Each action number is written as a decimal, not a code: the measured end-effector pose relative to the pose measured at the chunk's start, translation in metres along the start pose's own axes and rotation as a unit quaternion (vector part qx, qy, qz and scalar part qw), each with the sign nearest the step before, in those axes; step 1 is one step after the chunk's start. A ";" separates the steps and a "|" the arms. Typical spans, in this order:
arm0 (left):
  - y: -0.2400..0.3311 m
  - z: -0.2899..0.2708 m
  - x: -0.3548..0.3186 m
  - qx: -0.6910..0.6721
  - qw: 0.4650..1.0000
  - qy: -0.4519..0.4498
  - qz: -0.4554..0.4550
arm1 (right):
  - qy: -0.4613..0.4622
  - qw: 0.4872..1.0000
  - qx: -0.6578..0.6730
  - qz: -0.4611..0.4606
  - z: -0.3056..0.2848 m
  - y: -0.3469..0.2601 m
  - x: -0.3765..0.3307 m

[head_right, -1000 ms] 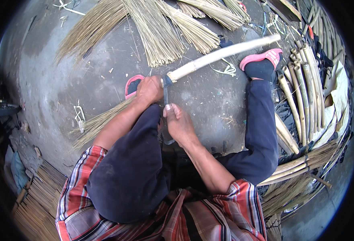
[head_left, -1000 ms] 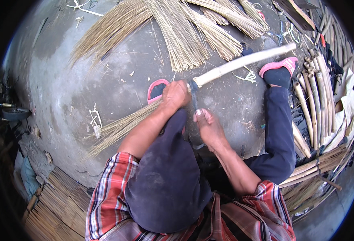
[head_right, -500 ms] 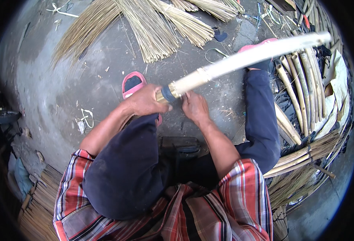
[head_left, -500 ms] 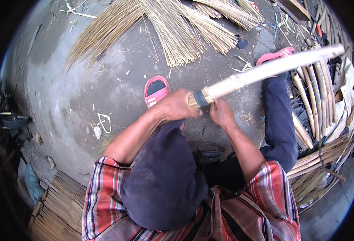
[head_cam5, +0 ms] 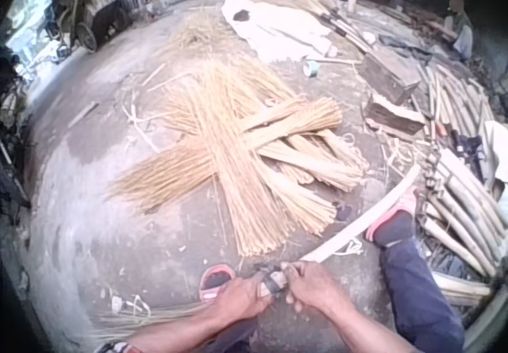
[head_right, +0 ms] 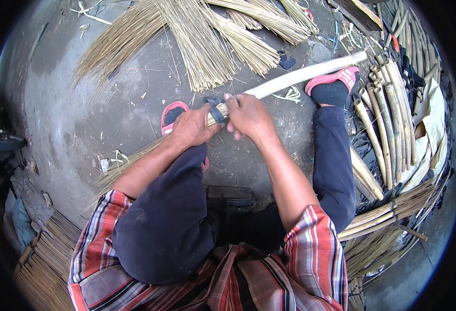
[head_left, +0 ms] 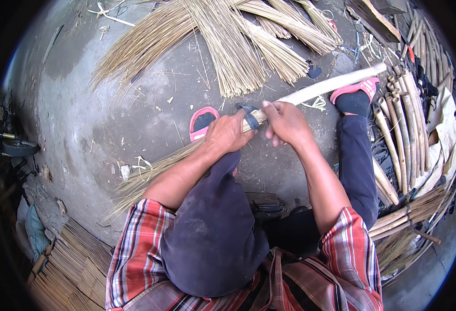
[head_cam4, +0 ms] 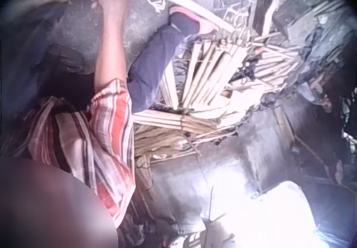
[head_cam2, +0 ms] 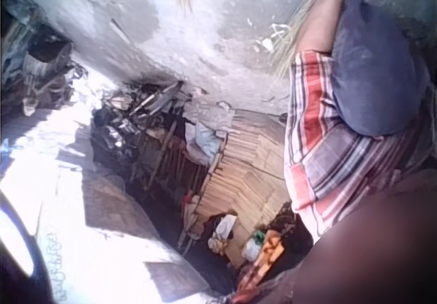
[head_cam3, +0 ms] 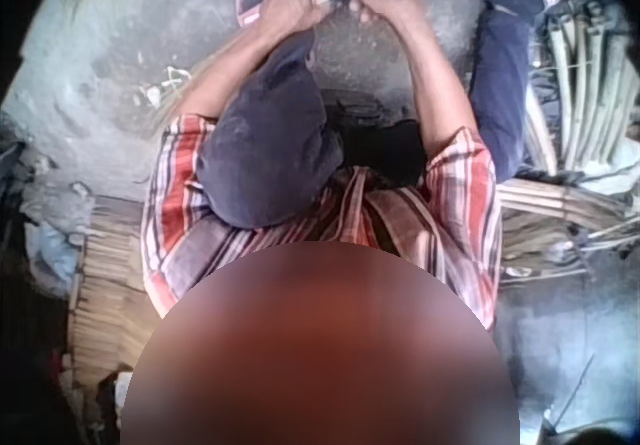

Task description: The person gathers bundles of straw and attaches them to wooden sticks. They wrap a plastic strip tightly around the junction to secure the straw to the stick, then place the finished broom aside and repeat the process.

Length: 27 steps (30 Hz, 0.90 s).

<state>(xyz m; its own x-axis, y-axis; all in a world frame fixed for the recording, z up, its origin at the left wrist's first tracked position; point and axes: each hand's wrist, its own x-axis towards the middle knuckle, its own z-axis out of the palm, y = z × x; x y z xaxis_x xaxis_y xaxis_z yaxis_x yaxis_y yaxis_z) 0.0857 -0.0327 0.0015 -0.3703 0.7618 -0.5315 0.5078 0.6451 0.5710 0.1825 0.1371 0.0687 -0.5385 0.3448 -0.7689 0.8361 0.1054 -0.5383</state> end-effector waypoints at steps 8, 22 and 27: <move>0.005 0.004 -0.003 0.040 0.999 0.001 -0.008 | -0.102 0.994 0.035 0.019 0.024 -0.009 0.061; -0.002 0.026 0.005 0.039 0.999 0.015 -0.017 | 0.069 0.962 0.262 0.022 0.052 0.029 -0.007; -0.006 0.031 0.007 0.048 0.998 0.006 -0.032 | -0.013 0.998 0.002 0.054 0.040 0.000 0.029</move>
<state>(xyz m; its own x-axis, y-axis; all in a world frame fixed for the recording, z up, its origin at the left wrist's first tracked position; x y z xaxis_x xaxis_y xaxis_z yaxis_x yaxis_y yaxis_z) 0.1039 -0.0335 -0.0252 -0.4136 0.7199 -0.5574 0.5546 0.6847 0.4728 0.1622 0.1098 0.0325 -0.4475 0.3296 -0.8314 0.8892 0.0646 -0.4530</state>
